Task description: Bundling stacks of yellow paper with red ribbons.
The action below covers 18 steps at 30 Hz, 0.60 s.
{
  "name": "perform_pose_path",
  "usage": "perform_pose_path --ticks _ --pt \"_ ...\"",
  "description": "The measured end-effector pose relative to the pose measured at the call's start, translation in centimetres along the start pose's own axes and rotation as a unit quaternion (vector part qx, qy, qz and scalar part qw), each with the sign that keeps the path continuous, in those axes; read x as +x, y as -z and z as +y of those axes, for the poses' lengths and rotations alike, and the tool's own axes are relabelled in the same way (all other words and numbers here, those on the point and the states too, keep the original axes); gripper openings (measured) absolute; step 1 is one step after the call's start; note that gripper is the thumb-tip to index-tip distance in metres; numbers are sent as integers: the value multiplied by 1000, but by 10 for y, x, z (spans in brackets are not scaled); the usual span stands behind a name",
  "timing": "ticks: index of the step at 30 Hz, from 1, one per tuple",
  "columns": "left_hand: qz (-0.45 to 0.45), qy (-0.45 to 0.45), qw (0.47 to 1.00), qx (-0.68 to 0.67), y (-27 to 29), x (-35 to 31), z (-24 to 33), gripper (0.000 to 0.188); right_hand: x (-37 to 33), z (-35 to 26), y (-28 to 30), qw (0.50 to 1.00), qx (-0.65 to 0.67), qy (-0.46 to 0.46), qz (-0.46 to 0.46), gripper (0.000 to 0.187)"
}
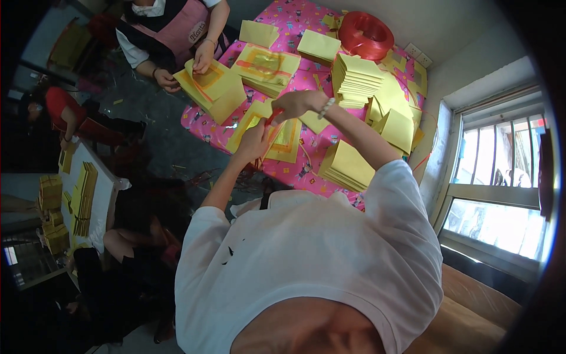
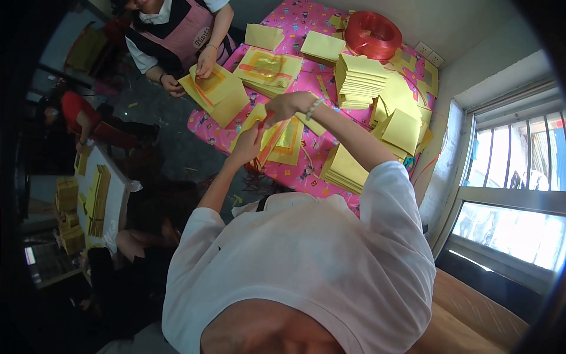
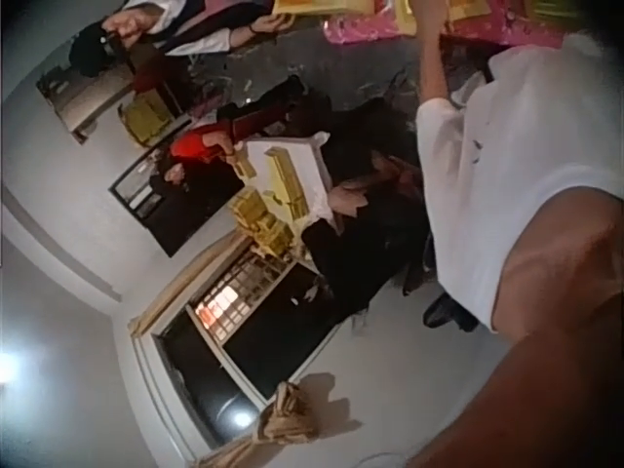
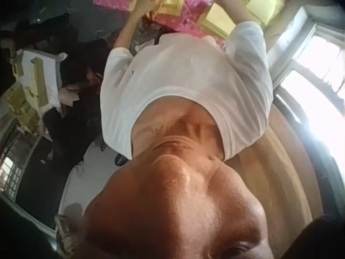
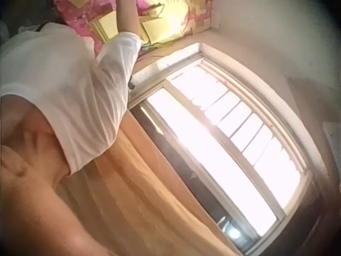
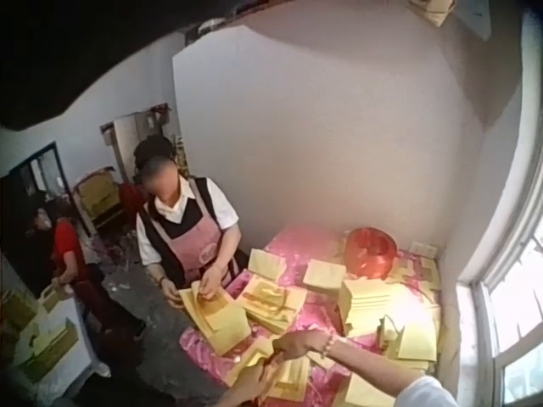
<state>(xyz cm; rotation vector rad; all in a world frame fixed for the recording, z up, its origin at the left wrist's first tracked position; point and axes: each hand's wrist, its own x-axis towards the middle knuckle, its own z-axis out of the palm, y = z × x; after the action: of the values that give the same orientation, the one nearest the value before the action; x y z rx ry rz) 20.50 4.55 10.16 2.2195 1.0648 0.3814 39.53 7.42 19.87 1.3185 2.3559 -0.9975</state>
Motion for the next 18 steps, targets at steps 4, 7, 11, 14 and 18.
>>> perform_pose_path --ticks 4,7,11,14,18 --pt "105 -38 986 -125 7 6 11 20 -17 51 -1 981 75 19 176 41" --pt "102 20 957 -272 2 10 17 21 -6 49 -15 940 152 22 306 28" --pt "157 -4 907 -390 -10 28 36 21 28 24 -53 791 409 21 455 23" --pt "179 16 881 -437 -22 38 34 22 37 -2 -59 713 561 39 418 25" --pt "170 58 903 -390 -15 39 39 23 27 -15 -51 683 628 -21 372 28"
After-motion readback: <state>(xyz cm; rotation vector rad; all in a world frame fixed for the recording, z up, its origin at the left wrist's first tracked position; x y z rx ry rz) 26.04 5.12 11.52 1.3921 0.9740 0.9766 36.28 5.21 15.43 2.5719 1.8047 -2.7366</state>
